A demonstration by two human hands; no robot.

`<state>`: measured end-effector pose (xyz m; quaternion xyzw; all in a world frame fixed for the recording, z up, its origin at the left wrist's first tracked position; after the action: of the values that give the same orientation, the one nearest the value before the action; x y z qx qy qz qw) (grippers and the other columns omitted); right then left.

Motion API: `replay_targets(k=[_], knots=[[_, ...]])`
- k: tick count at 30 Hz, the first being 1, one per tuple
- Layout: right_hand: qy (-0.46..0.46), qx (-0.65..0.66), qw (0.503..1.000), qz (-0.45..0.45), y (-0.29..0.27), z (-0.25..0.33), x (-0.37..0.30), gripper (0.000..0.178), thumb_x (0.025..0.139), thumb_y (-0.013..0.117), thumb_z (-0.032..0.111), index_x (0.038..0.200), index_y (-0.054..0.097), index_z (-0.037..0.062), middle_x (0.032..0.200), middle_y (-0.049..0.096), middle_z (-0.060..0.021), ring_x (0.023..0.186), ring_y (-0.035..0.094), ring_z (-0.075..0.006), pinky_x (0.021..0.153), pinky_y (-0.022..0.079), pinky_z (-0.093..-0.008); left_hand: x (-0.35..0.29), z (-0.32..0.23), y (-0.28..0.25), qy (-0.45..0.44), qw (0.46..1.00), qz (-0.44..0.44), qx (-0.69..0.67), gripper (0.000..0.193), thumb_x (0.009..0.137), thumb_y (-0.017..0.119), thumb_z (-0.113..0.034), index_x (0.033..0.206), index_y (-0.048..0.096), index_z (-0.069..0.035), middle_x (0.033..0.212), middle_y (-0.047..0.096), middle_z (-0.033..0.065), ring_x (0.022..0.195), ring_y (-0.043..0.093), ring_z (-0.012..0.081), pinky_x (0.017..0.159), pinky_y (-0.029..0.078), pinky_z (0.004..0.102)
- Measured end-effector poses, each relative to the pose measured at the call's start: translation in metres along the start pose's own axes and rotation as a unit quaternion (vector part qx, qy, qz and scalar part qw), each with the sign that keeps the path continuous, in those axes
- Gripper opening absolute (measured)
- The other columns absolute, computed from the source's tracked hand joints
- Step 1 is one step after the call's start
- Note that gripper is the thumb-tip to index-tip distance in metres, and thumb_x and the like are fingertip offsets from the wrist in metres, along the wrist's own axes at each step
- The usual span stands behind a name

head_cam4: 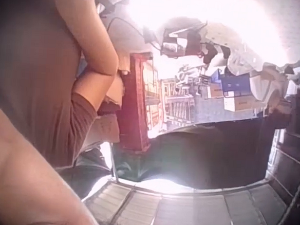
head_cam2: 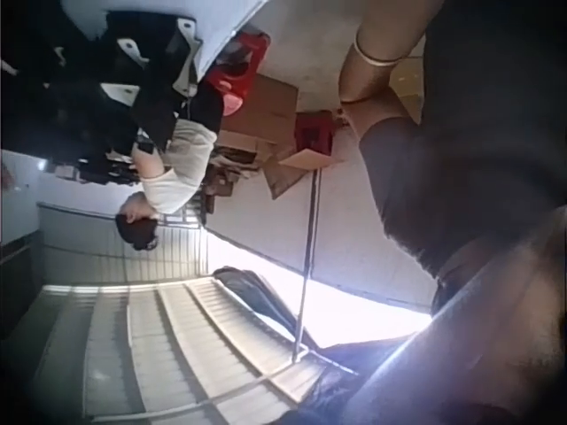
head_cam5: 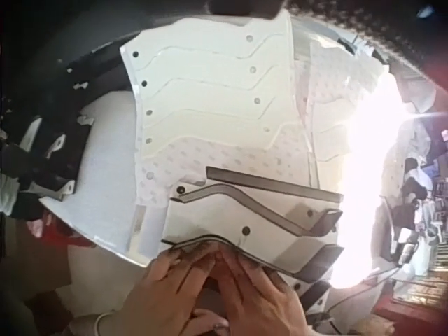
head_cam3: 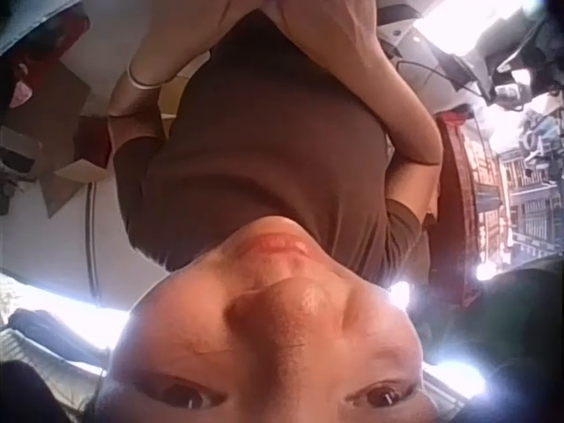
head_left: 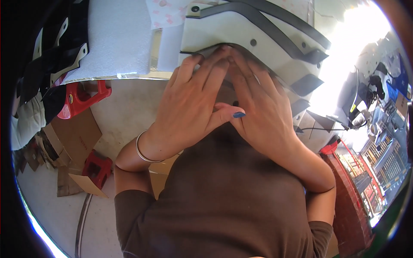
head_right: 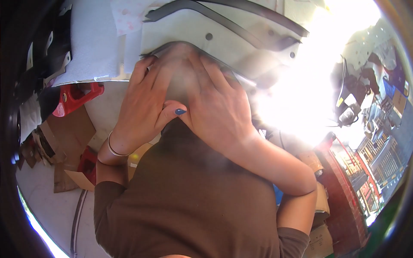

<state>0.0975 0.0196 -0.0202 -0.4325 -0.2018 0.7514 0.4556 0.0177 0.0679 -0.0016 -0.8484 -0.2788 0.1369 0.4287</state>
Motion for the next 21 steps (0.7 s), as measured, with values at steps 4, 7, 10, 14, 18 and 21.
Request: replay_targets(k=[4, 7, 10, 14, 18, 21], knots=[[0.033, -0.011, 0.999, -0.015, -0.018, -0.022, -0.042, 0.036, 0.085, 0.063, 0.02, 0.11, 0.052, -0.0035, 0.109, 0.052, -0.019, 0.104, 0.051, -0.035, 0.087, 0.041, -0.0443, 0.008, -0.016, 0.003, -0.032, 0.994, -0.021, 0.098, 0.074, 0.079, 0.055, -0.056, 0.126, 0.047, 0.001, 0.127, 0.051, 0.0117, 0.104, 0.046, 0.0296, 0.09, 0.041, 0.0384], [0.043, -0.023, 0.998, -0.027, -0.038, -0.043, -0.068, 0.032, 0.085, 0.063, 0.019, 0.106, 0.054, -0.0021, 0.103, 0.055, -0.0182, 0.1, 0.053, -0.0344, 0.083, 0.042, -0.0442, 0.015, -0.023, 0.009, -0.055, 0.988, 0.017, 0.141, 0.067, 0.08, 0.058, -0.051, 0.125, 0.051, -0.002, 0.121, 0.052, 0.0102, 0.104, 0.047, 0.0301, 0.088, 0.042, 0.0386], [0.051, -0.026, 0.998, -0.039, -0.043, -0.047, -0.075, 0.027, 0.084, 0.063, 0.018, 0.102, 0.055, -0.0008, 0.097, 0.057, -0.0174, 0.096, 0.055, -0.0338, 0.079, 0.044, -0.0441, 0.009, -0.015, 0.003, -0.014, 0.993, 0.013, 0.118, 0.053, 0.075, 0.069, -0.035, 0.117, 0.057, -0.005, 0.111, 0.055, 0.0085, 0.098, 0.05, 0.0277, 0.082, 0.045, 0.0357], [0.036, -0.02, 0.998, -0.054, -0.036, -0.025, -0.061, 0.023, 0.084, 0.063, 0.017, 0.099, 0.057, 0.0005, 0.091, 0.059, -0.0165, 0.091, 0.057, -0.0333, 0.075, 0.045, -0.044, -0.018, 0.026, -0.021, -0.068, 0.993, -0.075, 0.068, 0.038, 0.063, 0.079, -0.015, 0.094, 0.061, -0.005, 0.092, 0.053, 0.0045, 0.082, 0.055, 0.0221, 0.065, 0.048, 0.0302], [-0.047, -0.001, 0.993, -0.105, -0.023, 0.007, -0.014, 0.027, 0.084, 0.062, 0.015, 0.103, 0.049, 0.0013, 0.094, 0.055, -0.0161, 0.089, 0.055, -0.0342, 0.074, 0.046, -0.0432, -0.032, 0.041, -0.014, -0.082, 0.988, -0.128, -0.017, 0.032, 0.06, 0.081, -0.007, 0.085, 0.061, -0.004, 0.092, 0.055, 0.0047, 0.075, 0.057, 0.021, 0.059, 0.048, 0.0311], [-0.127, 0.012, 0.978, -0.167, -0.025, 0.029, 0.016, 0.025, 0.084, 0.061, 0.014, 0.101, 0.048, 0.0005, 0.093, 0.053, -0.0156, 0.088, 0.055, -0.033, 0.074, 0.048, -0.042, -0.05, 0.044, -0.014, -0.089, 0.954, -0.266, -0.104, 0.036, 0.062, 0.08, -0.003, 0.095, 0.065, -0.004, 0.1, 0.055, 0.0081, 0.081, 0.056, 0.0194, 0.064, 0.048, 0.0312]])
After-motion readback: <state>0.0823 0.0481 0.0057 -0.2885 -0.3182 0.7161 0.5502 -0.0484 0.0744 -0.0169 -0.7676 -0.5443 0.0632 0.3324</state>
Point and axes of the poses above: each hand's wrist, its own x-axis towards the middle knuckle, its own y-axis out of the palm, z = x × y, the point moved 8 cm from there along x, towards the middle knuckle
